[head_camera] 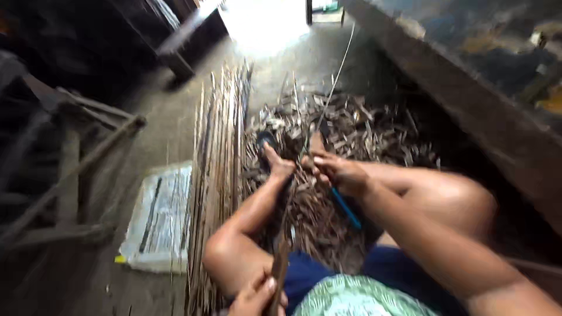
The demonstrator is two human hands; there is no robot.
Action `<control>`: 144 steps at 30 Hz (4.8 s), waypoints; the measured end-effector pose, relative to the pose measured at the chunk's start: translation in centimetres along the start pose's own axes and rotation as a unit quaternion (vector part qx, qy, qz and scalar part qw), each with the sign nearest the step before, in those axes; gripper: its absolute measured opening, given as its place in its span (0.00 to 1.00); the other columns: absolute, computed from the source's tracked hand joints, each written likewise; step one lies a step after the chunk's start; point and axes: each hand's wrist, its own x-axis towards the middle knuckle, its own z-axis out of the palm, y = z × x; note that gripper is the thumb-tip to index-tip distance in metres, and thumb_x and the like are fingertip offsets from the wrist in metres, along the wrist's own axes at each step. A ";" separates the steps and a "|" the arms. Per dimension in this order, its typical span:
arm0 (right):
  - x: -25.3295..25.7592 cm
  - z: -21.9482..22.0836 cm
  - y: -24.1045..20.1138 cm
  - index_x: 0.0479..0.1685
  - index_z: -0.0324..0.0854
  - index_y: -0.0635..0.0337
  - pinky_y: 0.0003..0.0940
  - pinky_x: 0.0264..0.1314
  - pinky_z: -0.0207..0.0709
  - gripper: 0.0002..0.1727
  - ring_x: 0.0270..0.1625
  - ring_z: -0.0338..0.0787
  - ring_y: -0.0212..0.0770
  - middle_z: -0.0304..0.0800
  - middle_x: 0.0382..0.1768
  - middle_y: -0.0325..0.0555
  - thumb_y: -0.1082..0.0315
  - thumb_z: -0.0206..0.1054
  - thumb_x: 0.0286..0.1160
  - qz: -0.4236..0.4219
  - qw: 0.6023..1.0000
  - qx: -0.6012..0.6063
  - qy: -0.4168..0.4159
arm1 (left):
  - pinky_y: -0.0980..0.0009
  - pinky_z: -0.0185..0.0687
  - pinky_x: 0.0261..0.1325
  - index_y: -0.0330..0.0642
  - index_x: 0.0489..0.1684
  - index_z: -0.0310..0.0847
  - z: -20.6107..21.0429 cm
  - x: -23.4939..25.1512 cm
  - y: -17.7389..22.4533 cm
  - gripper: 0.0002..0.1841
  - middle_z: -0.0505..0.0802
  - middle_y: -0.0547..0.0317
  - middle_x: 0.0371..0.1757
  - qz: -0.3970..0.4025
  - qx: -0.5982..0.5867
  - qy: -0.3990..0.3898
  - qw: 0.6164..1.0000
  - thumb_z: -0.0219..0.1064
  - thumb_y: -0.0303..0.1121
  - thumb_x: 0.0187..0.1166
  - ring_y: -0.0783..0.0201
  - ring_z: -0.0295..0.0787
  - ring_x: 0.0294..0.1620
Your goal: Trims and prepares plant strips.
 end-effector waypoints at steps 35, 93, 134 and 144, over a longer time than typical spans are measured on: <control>-3.7 0.7 5.8 0.47 0.80 0.56 0.20 0.20 0.77 0.10 0.17 0.81 0.27 0.87 0.23 0.40 0.64 0.55 0.89 0.000 0.999 0.008 -0.032 | 0.78 0.83 0.21 0.41 0.46 0.81 2.2 2.3 0.3 0.12 0.88 0.56 0.30 -0.028 -0.303 -0.199 0.932 0.60 0.40 0.89 0.70 0.86 0.19; -4.9 2.5 8.0 0.40 0.82 0.57 0.22 0.18 0.77 0.10 0.18 0.83 0.28 0.87 0.23 0.37 0.63 0.61 0.86 0.037 0.962 -0.032 -0.267 | 0.81 0.79 0.18 0.42 0.47 0.79 3.1 1.9 1.0 0.11 0.86 0.60 0.26 -0.011 -0.278 -0.137 0.951 0.60 0.41 0.90 0.74 0.82 0.16; -4.0 0.9 3.4 0.71 0.78 0.54 0.22 0.18 0.78 0.17 0.16 0.81 0.30 0.87 0.26 0.43 0.64 0.54 0.90 0.021 0.999 0.031 0.022 | 0.70 0.91 0.29 0.40 0.53 0.78 1.9 1.3 -0.6 0.18 0.91 0.52 0.31 0.044 -0.073 -0.092 0.992 0.52 0.46 0.93 0.64 0.91 0.25; -7.3 4.5 8.3 0.68 0.83 0.56 0.23 0.19 0.79 0.16 0.19 0.83 0.28 0.89 0.27 0.39 0.65 0.60 0.87 0.076 0.979 0.070 -0.176 | 0.82 0.69 0.15 0.46 0.49 0.79 2.0 2.9 0.1 0.15 0.78 0.69 0.19 -0.036 -0.338 -0.251 0.906 0.54 0.47 0.92 0.76 0.74 0.13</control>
